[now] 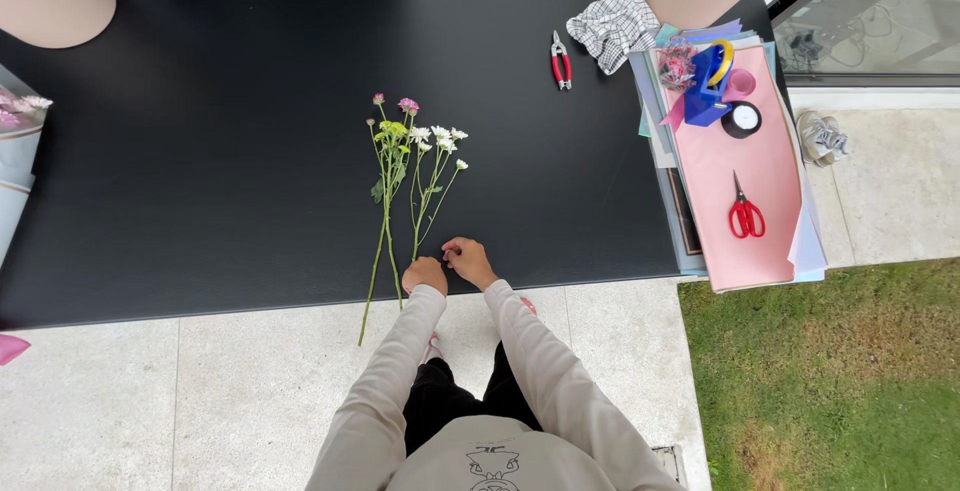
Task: The person sorts flowers by picking them up from a bucket and placing them on a table, occasionally pointing at individual stems.
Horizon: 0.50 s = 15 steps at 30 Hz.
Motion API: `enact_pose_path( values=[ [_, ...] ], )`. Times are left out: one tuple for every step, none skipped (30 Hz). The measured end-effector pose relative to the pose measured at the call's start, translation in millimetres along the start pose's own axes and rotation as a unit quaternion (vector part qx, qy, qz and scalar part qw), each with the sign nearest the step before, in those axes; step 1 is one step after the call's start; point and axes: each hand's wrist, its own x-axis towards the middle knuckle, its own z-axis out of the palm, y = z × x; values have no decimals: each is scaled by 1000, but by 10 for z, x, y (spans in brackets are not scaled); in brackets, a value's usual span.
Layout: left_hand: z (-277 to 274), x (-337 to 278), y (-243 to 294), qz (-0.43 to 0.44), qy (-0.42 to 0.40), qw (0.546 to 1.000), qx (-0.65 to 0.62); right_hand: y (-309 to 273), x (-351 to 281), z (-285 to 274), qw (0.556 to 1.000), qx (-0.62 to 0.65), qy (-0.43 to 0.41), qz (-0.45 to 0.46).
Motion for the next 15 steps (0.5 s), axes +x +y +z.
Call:
enact_pose_path(
  values=[
    [33,93,115,5,2,1000,4,21,16,-133,1000,4,6,0],
    [65,186,235,29,21,999,12,45,32,-269,1000,9,20,-1],
    [75,311,392,53,41,998,18,64,82,-441,999,13,35,-5],
    [-45,331,559,59,46,997,20,92,135,-608,999,15,43,-7],
    [-139,307,735,80,46,996,12,141,142,-782,999,16,51,-9],
    [-232,280,917,102,46,994,4,193,147,-961,998,18,59,-12],
    [-323,285,1102,108,51,993,5,227,170,-1157,998,18,67,-14],
    [-416,286,1292,130,60,990,-7,261,191,-1357,997,20,75,-9],
    [-515,268,1504,154,68,986,-20,295,193,-1584,996,22,84,-3],
    [-675,243,1652,162,71,984,-19,232,172,-1851,995,22,93,-3],
    [-827,225,1803,209,74,973,-66,177,155,-2116,996,40,82,5],
    [-979,207,1952,255,75,957,-113,123,136,-2378,996,58,71,13],
    [-1132,234,2089,263,78,955,-112,35,79,-2662,995,58,79,13],
    [-1287,263,2226,288,74,945,-133,-55,21,-2942,994,61,89,13],
    [-1424,281,2348,313,69,935,-153,-134,-56,-3199,993,66,98,14]
  ],
)
